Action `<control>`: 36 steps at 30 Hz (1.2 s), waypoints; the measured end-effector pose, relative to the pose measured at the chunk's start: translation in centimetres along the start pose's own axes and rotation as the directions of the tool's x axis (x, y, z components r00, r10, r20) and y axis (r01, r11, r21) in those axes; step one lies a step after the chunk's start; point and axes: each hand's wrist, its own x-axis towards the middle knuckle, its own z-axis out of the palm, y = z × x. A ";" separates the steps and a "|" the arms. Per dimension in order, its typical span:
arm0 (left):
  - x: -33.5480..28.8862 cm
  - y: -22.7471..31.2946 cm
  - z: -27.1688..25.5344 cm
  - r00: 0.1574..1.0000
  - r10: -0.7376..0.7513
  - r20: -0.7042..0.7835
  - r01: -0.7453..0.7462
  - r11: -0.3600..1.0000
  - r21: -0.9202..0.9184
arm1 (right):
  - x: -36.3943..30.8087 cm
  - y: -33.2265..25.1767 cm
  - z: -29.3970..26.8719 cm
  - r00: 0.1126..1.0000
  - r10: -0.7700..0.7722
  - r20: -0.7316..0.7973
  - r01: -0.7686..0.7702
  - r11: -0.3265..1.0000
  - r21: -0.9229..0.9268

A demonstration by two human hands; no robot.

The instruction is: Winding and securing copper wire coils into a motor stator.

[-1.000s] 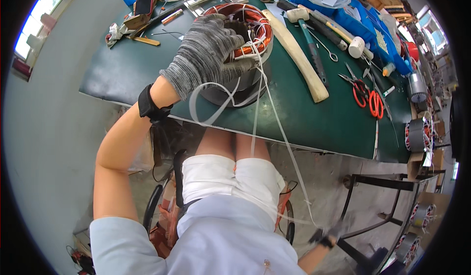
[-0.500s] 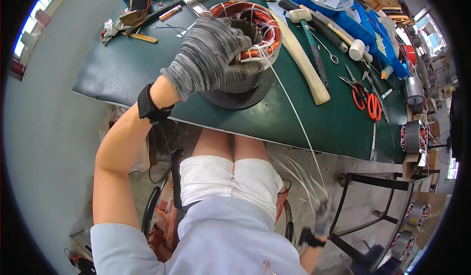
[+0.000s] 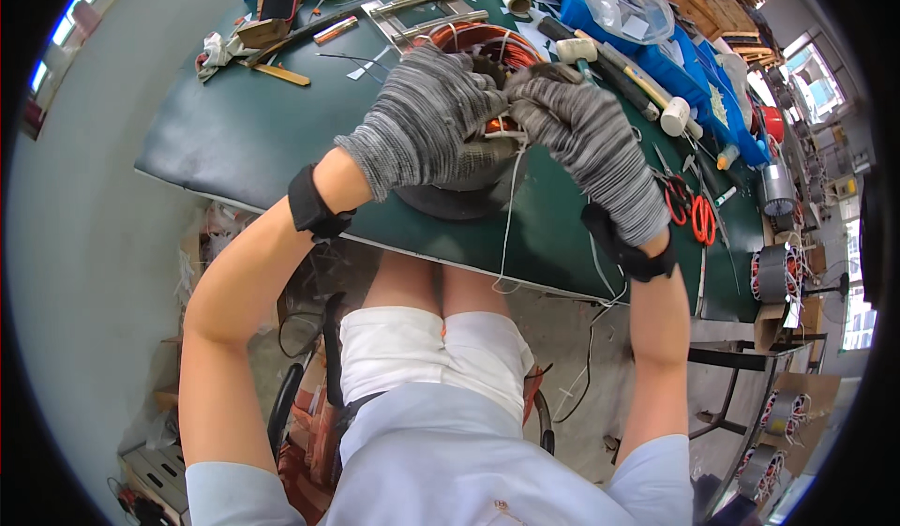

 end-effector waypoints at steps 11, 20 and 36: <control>0.3 0.6 -0.6 0.997 -0.002 -0.076 -0.003 0.998 -0.065 | -7.6 -6.7 0.9 0.619 0.575 0.536 -0.561 -0.154 0.813; 3.2 -0.5 -1.4 0.874 0.481 0.073 -0.478 0.877 -0.049 | -8.6 -7.9 0.7 0.763 0.552 0.336 -0.569 0.328 0.754; 1.5 0.8 -1.2 0.912 0.408 -0.051 -0.402 0.910 0.101 | -9.6 -4.6 11.3 0.697 0.716 -0.051 -0.115 0.182 0.977</control>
